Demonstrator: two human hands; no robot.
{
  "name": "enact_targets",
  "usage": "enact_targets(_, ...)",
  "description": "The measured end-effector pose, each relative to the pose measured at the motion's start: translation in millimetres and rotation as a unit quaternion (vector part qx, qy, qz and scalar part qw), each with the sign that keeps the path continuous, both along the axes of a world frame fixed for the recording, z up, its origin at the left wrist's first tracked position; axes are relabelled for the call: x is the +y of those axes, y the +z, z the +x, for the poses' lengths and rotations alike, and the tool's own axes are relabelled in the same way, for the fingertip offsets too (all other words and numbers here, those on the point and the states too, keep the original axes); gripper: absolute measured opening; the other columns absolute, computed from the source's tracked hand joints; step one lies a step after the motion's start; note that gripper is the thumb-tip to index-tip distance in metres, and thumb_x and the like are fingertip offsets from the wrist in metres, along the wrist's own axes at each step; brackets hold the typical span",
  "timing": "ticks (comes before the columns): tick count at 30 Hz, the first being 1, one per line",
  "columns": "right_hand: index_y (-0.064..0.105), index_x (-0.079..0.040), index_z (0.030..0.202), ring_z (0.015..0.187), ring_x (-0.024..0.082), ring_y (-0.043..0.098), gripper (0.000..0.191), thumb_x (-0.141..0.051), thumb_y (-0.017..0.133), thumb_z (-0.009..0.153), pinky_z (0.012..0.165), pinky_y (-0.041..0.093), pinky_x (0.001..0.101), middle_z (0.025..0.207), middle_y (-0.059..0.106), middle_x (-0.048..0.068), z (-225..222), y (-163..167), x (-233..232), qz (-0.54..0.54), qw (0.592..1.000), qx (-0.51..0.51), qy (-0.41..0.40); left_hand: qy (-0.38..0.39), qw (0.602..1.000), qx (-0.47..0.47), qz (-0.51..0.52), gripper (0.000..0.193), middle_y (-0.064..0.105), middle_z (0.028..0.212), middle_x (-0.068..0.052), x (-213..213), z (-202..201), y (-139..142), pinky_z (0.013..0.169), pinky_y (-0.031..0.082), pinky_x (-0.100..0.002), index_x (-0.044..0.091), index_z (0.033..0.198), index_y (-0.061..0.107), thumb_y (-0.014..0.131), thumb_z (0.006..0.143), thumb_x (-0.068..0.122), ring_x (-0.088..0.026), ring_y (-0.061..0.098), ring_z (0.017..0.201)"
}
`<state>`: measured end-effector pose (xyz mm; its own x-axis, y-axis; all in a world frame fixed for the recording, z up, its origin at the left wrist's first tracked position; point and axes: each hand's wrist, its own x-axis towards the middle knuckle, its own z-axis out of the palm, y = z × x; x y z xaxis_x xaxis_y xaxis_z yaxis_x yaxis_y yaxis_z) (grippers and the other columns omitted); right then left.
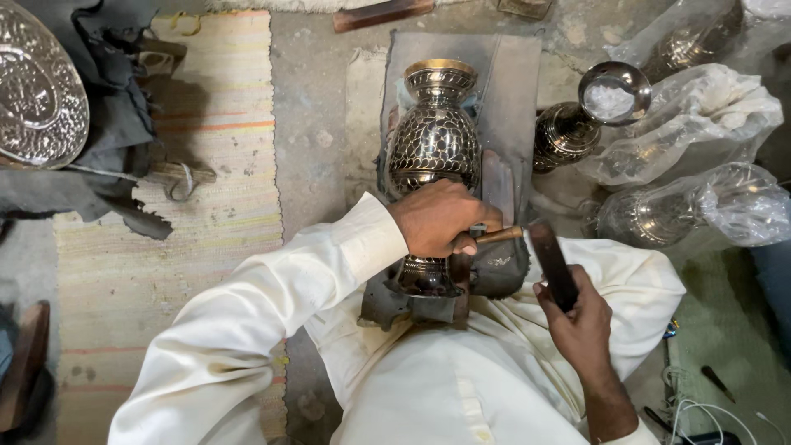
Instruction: The person is hammering a metal vase with a chisel and hammer to create a decorative pattern. The vase is held in place by a clamp on the floor. The person repeatedly strikes the chisel against the vase's surface.
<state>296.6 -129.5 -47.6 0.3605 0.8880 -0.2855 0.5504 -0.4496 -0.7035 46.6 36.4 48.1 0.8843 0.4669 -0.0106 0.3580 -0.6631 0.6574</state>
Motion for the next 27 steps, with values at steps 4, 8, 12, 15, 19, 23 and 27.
enact_targets(4, 0.058, -0.006, 0.106, 0.069, 0.011, 0.06, 0.025, -0.012, 0.075, 0.09, 0.064, 0.048, 0.0271, 0.078, 0.063, 0.002, -3, 4, 1, 0.117, 0.979, 0.162, -0.028, 0.004, 1.0, 0.003, -0.003, 0.035, 0.075, 0.083, -0.016, -2, 0, 0, 0.077, 0.053, -0.05, 0.01, 0.107, 0.071, 0.083, 0.075, 0.012, -0.037, 0.073, 0.085)
enact_targets(8, 0.061, -0.004, 0.105, 0.069, 0.011, 0.057, 0.023, -0.014, 0.077, 0.091, 0.064, 0.046, 0.0276, 0.077, 0.062, 0.004, 0, -1, -3, 0.104, 0.989, 0.101, -0.006, -0.001, 1.0, 0.003, -0.001, 0.034, 0.075, 0.084, -0.016, -2, 0, 0, 0.076, 0.053, -0.05, 0.01, 0.107, 0.071, 0.083, 0.075, 0.012, -0.036, 0.073, 0.084)
enact_targets(12, 0.063, -0.005, 0.113, 0.062, 0.017, 0.061, 0.03, -0.016, 0.076, 0.089, 0.063, 0.048, 0.0303, 0.073, 0.066, 0.01, 6, -5, -7, -0.032, 0.998, -0.043, 0.029, -0.007, 1.0, 0.008, 0.01, 0.032, 0.074, 0.083, -0.017, -2, -2, 0, 0.076, 0.053, -0.051, 0.01, 0.107, 0.072, 0.082, 0.076, 0.011, -0.038, 0.072, 0.084)
enact_targets(15, 0.062, -0.002, 0.111, 0.078, 0.011, 0.054, 0.028, -0.018, 0.077, 0.095, 0.068, 0.044, 0.0286, 0.089, 0.061, 0.01, 8, -6, -4, 0.163, 0.975, 0.149, 0.014, -0.009, 1.0, 0.01, -0.01, 0.03, 0.075, 0.083, -0.015, -2, -1, 1, 0.075, 0.052, -0.051, 0.01, 0.105, 0.071, 0.081, 0.076, 0.012, -0.036, 0.073, 0.084)
enact_targets(19, 0.064, -0.004, 0.111, 0.066, 0.017, 0.062, 0.033, -0.016, 0.077, 0.083, 0.062, 0.049, 0.0312, 0.077, 0.068, 0.006, 19, 0, -1, -0.016, 0.993, -0.009, 0.117, 0.007, 1.0, -0.025, 0.001, 0.029, 0.074, 0.08, -0.016, -1, -5, 7, 0.072, 0.053, -0.05, 0.01, 0.107, 0.071, 0.08, 0.079, 0.01, -0.036, 0.073, 0.08)
enact_targets(23, 0.065, -0.004, 0.114, 0.068, 0.015, 0.056, 0.034, -0.013, 0.077, 0.084, 0.064, 0.047, 0.0302, 0.077, 0.063, 0.003, 19, -7, 5, -0.023, 0.989, 0.056, 0.137, 0.123, 0.986, -0.105, -0.052, 0.03, 0.077, 0.085, -0.013, -1, -27, 17, 0.066, 0.056, -0.042, 0.01, 0.119, 0.067, 0.076, 0.09, 0.014, -0.026, 0.078, 0.075)
enact_targets(27, 0.066, -0.001, 0.114, 0.068, 0.012, 0.052, 0.03, -0.011, 0.078, 0.088, 0.06, 0.042, 0.0289, 0.077, 0.054, 0.002, 5, -24, 7, -0.018, 0.971, 0.229, 0.063, 0.275, 0.94, -0.147, -0.138, 0.037, 0.083, 0.089, -0.01, -22, -57, 11, 0.058, 0.052, -0.036, 0.009, 0.125, 0.066, 0.078, 0.09, 0.014, -0.016, 0.076, 0.064)
